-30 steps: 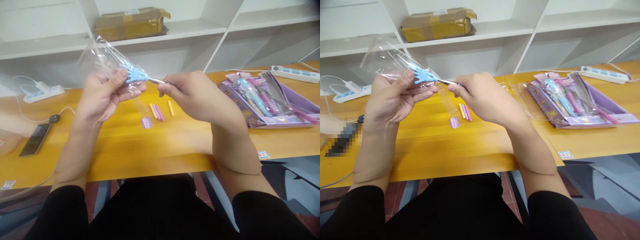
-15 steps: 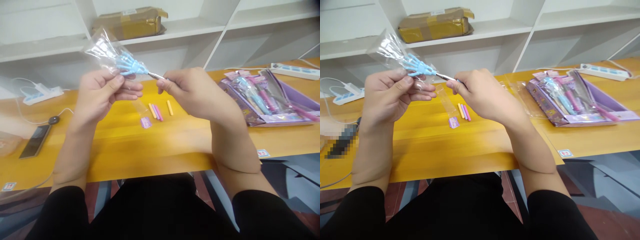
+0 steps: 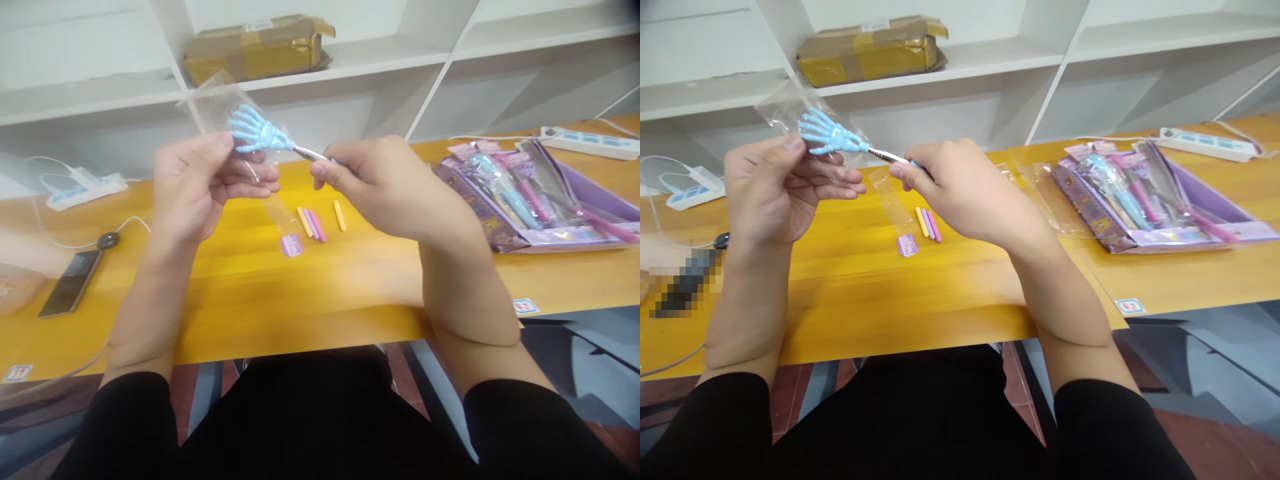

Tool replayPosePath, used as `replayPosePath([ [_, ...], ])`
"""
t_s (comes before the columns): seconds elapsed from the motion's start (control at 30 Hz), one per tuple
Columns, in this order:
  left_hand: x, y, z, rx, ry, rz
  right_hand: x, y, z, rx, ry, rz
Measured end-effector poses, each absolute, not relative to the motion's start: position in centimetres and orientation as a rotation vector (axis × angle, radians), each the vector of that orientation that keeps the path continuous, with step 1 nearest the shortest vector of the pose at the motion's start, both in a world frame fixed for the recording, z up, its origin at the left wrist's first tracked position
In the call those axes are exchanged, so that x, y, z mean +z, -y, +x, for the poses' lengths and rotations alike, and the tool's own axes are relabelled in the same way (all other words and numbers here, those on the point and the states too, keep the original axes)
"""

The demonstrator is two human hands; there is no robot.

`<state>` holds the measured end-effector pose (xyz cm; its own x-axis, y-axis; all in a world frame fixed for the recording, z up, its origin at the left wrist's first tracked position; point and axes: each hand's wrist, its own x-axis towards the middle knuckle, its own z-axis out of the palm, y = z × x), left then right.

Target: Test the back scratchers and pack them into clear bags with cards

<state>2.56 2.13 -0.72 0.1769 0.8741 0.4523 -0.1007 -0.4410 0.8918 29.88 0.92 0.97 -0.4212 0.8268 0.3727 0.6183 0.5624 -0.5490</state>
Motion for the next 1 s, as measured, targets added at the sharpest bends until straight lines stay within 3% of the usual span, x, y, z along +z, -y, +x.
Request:
replayPosePath([
  [1.0,-2.2,-2.0,3.8,1.643,-0.744,1.681,-0.2,-1.7,28.8,0.398,2.141,-0.971],
])
